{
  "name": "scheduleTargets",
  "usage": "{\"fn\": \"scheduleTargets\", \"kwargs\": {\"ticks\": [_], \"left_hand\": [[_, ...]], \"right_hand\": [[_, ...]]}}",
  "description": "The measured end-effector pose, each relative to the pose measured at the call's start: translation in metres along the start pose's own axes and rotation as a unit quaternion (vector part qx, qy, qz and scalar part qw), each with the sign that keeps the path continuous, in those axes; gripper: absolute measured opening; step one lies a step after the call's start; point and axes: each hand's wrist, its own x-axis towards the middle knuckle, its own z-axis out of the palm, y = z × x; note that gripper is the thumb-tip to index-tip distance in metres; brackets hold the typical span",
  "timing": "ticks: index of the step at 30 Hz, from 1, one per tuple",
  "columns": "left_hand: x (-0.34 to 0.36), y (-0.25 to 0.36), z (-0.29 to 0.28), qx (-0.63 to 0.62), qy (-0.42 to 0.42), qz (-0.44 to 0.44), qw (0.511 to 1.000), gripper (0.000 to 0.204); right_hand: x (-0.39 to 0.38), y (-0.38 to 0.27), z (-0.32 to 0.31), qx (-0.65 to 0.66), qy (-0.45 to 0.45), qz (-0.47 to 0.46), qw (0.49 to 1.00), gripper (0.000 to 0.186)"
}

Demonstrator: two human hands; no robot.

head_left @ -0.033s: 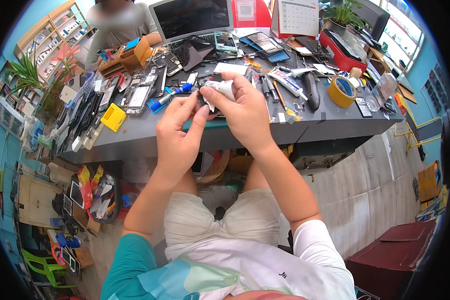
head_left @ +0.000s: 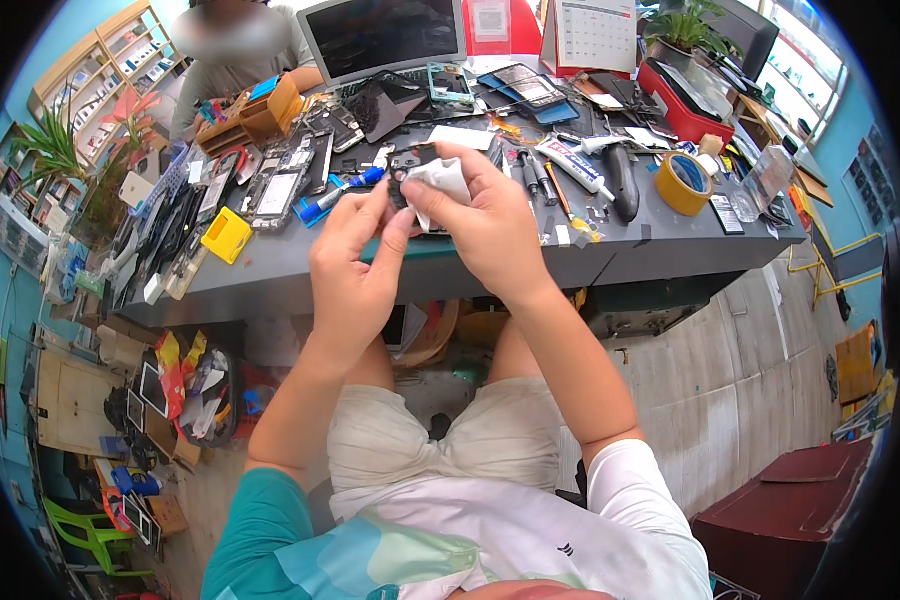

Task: The person removes a small component from a disassembled mobile phone, wipes the back cover with a cloth, and uses a power screwdriver to remove screws from the device's frame. The person then uses a manual screwdriver to remove additional screws from the phone's back cover.

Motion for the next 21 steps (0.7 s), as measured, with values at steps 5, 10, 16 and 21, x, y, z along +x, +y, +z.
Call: {"fn": "scheduleTargets", "kwargs": {"ticks": [5, 10, 16, 21], "left_hand": [[0.001, 0.001, 0.005, -0.096, 0.029, -0.07, 0.992, 0.027], [-0.004, -0.003, 0.009, -0.106, 0.031, -0.105, 0.988, 0.015], [-0.008, 0.002, 0.007, -0.194, 0.043, -0.116, 0.973, 0.015], [-0.005, 0.005, -0.015, -0.171, -0.022, -0.157, 0.973, 0.015]], "right_hand": [[0.006, 0.011, -0.01, 0.032, -0.077, -0.001, 0.997, 0.03], [0.005, 0.002, -0.001, -0.001, -0.021, 0.04, 0.999, 0.028], [0.003, 0.001, -0.004, -0.029, -0.054, 0.062, 0.996, 0.034], [0.004, 0.005, -0.007, -0.063, -0.102, 0.011, 0.993, 0.031]]}}
